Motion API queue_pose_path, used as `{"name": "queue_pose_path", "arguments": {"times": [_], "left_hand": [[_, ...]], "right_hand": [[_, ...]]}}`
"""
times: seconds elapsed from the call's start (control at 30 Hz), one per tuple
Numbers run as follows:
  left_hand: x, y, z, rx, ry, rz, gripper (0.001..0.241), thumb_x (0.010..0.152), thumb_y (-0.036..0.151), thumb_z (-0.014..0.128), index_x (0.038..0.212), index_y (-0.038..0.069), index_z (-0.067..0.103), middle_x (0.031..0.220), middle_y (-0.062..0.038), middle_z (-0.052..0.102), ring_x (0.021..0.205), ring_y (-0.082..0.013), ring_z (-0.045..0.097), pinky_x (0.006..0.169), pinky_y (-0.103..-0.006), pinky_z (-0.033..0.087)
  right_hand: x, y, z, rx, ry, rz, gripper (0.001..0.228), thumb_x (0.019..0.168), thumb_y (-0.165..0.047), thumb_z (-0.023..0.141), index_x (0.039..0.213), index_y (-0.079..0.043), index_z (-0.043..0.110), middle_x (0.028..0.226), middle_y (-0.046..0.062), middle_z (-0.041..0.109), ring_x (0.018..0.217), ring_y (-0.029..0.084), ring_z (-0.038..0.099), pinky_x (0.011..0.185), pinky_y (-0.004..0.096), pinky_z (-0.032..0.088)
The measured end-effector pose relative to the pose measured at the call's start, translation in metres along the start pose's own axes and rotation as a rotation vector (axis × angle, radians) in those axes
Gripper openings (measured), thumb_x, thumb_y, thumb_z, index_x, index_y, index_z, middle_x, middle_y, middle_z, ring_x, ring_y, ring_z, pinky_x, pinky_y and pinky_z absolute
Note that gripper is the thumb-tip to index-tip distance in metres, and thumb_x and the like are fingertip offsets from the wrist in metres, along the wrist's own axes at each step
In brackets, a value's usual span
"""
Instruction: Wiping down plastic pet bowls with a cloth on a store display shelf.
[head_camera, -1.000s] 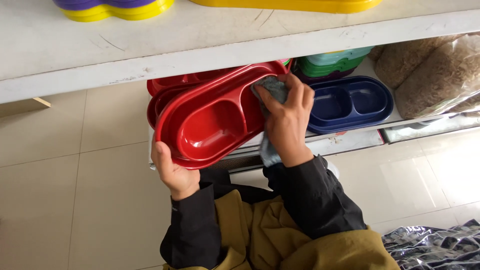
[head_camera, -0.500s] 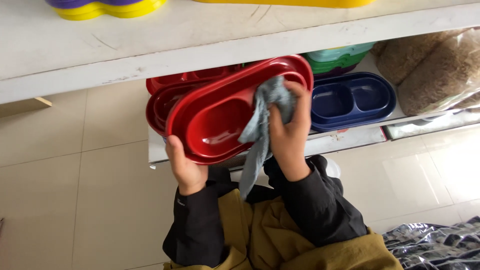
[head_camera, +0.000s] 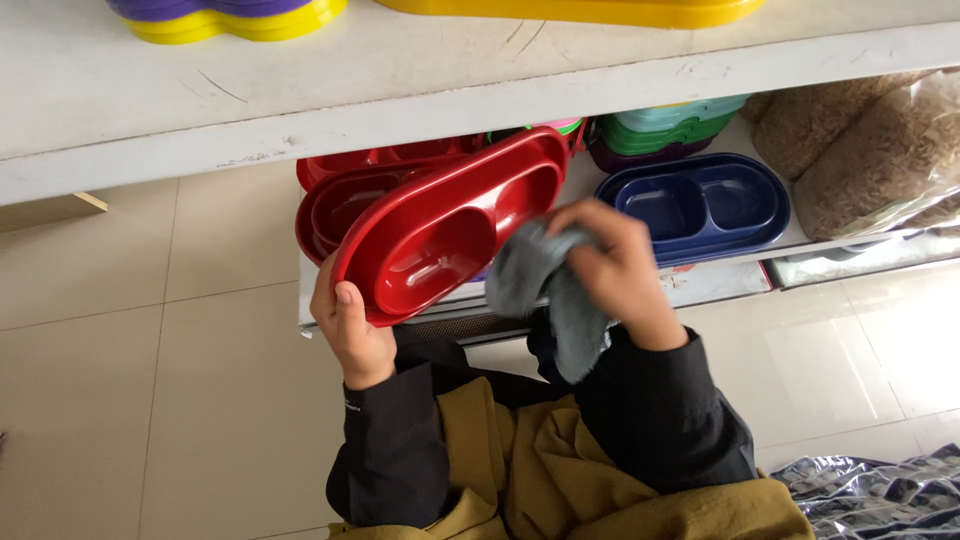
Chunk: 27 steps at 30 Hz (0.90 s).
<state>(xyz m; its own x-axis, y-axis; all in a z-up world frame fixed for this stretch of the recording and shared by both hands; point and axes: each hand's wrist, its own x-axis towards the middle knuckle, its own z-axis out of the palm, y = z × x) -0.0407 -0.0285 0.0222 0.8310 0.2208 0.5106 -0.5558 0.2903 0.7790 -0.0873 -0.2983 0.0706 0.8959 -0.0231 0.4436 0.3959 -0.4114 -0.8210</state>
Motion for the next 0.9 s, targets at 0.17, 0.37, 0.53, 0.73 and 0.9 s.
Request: {"name": "queue_pose_path", "arguments": {"times": [0.17, 0.37, 0.53, 0.73, 0.9], "left_hand": [[-0.002, 0.007, -0.002, 0.237, -0.064, 0.047, 0.063, 0.1, 0.059, 0.054, 0.12, 0.001, 0.067, 0.107, -0.016, 0.069, 0.101, -0.0215, 0.062, 0.095, -0.0412, 0.053], [-0.015, -0.002, 0.014, 0.305, -0.088, 0.033, 0.074, 0.096, 0.069, 0.052, 0.116, 0.001, 0.071, 0.1, -0.016, 0.071, 0.094, -0.0204, 0.063, 0.087, -0.0417, 0.054], [-0.025, -0.01, 0.017, 0.26, -0.113, -0.009, 0.07, 0.096, 0.067, 0.054, 0.116, 0.002, 0.072, 0.098, -0.014, 0.073, 0.092, -0.0191, 0.064, 0.085, -0.0404, 0.054], [-0.027, -0.01, 0.027, 0.233, -0.204, -0.068, 0.065, 0.098, 0.063, 0.053, 0.118, 0.005, 0.072, 0.094, -0.012, 0.073, 0.088, -0.0158, 0.063, 0.08, -0.037, 0.054], [-0.025, -0.006, 0.024, 0.243, -0.205, -0.024, 0.061, 0.1, 0.058, 0.051, 0.118, 0.005, 0.073, 0.094, -0.013, 0.074, 0.086, -0.0156, 0.063, 0.078, -0.0383, 0.056]], "right_hand": [[0.003, -0.018, -0.01, -0.187, 0.433, -0.064, 0.048, 0.078, 0.006, 0.049, 0.123, -0.005, 0.06, 0.108, 0.018, 0.067, 0.104, 0.031, 0.064, 0.097, 0.043, 0.047], [0.006, -0.039, 0.01, -0.35, 0.373, -0.186, 0.039, 0.09, -0.02, 0.078, 0.125, -0.007, 0.066, 0.128, 0.023, 0.063, 0.116, 0.05, 0.063, 0.097, 0.055, 0.048], [0.006, -0.049, 0.025, -0.369, 0.289, -0.214, 0.045, 0.08, -0.003, 0.073, 0.123, -0.009, 0.063, 0.136, 0.022, 0.055, 0.125, 0.051, 0.057, 0.106, 0.058, 0.044], [-0.002, -0.068, 0.052, -0.329, 0.183, -0.379, 0.042, 0.066, 0.005, 0.061, 0.104, -0.01, 0.071, 0.117, 0.019, 0.062, 0.114, 0.048, 0.065, 0.102, 0.057, 0.049], [0.003, -0.061, 0.064, -0.217, 0.222, -0.626, 0.019, 0.089, -0.009, 0.057, 0.098, -0.012, 0.073, 0.112, 0.018, 0.069, 0.103, 0.045, 0.07, 0.098, 0.057, 0.054]]}}
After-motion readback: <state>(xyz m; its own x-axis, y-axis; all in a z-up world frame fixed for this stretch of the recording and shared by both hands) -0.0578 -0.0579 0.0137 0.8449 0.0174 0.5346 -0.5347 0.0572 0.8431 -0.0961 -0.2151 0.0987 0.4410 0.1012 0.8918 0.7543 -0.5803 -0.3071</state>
